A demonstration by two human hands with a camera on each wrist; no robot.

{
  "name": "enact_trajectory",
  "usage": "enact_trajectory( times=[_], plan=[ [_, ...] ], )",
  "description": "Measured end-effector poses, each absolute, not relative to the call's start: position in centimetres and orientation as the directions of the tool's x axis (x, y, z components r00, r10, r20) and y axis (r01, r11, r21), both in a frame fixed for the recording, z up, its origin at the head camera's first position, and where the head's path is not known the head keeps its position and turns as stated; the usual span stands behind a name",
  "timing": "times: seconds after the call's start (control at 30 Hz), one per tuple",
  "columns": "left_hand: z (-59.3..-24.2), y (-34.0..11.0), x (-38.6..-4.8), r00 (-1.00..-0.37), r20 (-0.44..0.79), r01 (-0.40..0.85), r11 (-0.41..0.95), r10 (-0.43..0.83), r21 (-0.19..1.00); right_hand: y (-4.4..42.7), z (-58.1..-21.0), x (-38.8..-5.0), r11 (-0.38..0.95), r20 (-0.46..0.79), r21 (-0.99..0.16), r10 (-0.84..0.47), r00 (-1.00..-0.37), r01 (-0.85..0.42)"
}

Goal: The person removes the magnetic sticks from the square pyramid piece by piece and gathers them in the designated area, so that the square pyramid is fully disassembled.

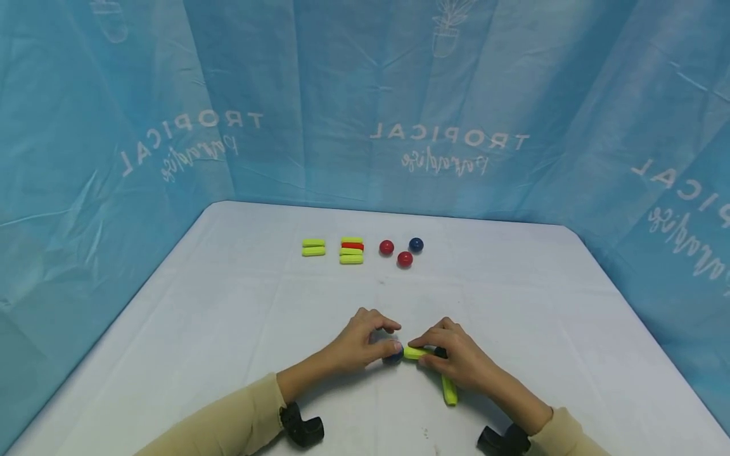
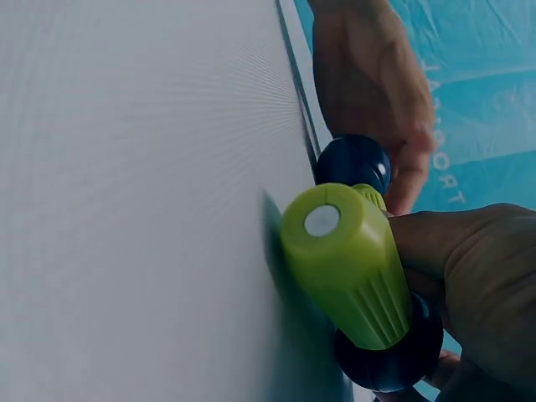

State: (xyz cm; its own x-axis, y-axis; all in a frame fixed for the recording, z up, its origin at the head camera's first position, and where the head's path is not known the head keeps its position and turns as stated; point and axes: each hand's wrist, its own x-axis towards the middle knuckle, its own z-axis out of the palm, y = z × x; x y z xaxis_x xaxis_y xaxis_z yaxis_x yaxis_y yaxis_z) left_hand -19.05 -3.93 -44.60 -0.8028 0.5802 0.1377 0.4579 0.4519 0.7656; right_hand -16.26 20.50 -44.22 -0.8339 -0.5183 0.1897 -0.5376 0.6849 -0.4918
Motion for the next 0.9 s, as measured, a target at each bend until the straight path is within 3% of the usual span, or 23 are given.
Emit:
enact_trajectory(
  times=[0.27,0.9],
  plan=[
    [-45.2,-3.3,-17.2,-0.820,0.145,0.496,0.563,0.553,0.661,20.5,-44.3,-16.2,0.693,0.203,-0.477,-0.512,-0.835,-0.541],
    [-45.5,-3.2,-16.6,-0.834,0.205,0.503,0.551,0.513,0.666,21.0,-44.7,-16.0,0.733,0.252,-0.431,-0.462,-0.850,-0.526]
  ],
)
